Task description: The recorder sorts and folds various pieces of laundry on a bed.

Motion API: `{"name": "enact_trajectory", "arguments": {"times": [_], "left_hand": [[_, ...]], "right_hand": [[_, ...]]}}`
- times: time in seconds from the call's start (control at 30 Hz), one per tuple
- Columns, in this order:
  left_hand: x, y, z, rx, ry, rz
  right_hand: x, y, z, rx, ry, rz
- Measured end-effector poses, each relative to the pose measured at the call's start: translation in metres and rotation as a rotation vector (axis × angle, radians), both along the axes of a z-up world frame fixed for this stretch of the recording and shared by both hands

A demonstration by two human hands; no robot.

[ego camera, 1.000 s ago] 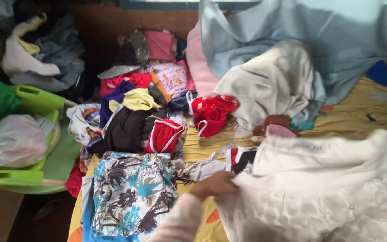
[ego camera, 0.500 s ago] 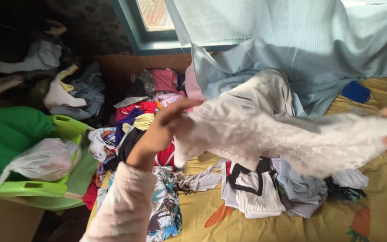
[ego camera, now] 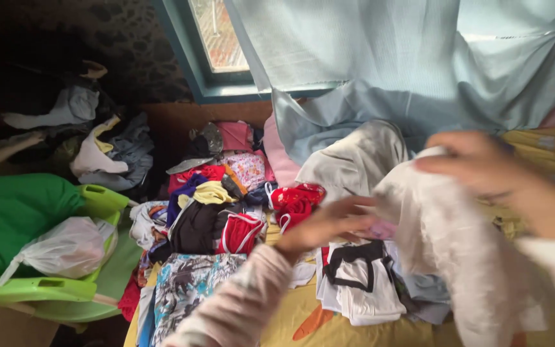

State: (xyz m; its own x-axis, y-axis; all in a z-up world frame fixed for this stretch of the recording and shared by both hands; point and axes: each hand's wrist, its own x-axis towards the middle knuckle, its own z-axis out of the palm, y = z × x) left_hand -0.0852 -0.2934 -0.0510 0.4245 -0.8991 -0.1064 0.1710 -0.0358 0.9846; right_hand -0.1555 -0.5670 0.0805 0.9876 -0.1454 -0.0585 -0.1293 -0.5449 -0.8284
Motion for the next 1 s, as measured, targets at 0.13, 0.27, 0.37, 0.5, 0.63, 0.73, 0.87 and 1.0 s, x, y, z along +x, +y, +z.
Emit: {"name": "enact_trajectory", "arguments": {"times": [0.13, 0.27, 0.37, 0.5, 0.63, 0.73, 0.87, 1.0], "left_hand": [[-0.033, -0.060, 0.027, -0.349, -0.194, 0.086], [0.006, -0.055, 0.048, -0.437, -0.523, 0.265], [0.042, -0.030, 0.074, -0.429, -0.545, 0.163], [0.080, 0.006, 0.109, -0.298, -0.356, 0.046], [0.054, 0.046, 0.194, -0.329, -0.446, -0.039], [0.041, 0.049, 0.200, -0.162, -0.745, 0.013], [0.057, 0.058, 0.169, -0.122, -1.077, -0.011], [0.088, 0.079, 0.163, -0.251, -1.092, 0.140]], "right_hand": [[0.013, 0.038, -0.019, 0.260, -0.138, 0.031], [-0.006, 0.049, 0.032, 0.502, -0.329, 0.210], [-0.009, 0.048, 0.040, 0.264, -0.570, 0.331], [0.004, 0.064, 0.000, 0.249, -0.552, 0.618], [0.014, 0.086, -0.052, 0.391, -0.267, 0.277], [0.033, 0.088, -0.062, 0.433, -0.215, 0.144], [0.048, 0.082, -0.071, 0.351, -0.273, 0.199], [0.019, 0.094, -0.045, 0.147, 0.125, 0.228]]}}
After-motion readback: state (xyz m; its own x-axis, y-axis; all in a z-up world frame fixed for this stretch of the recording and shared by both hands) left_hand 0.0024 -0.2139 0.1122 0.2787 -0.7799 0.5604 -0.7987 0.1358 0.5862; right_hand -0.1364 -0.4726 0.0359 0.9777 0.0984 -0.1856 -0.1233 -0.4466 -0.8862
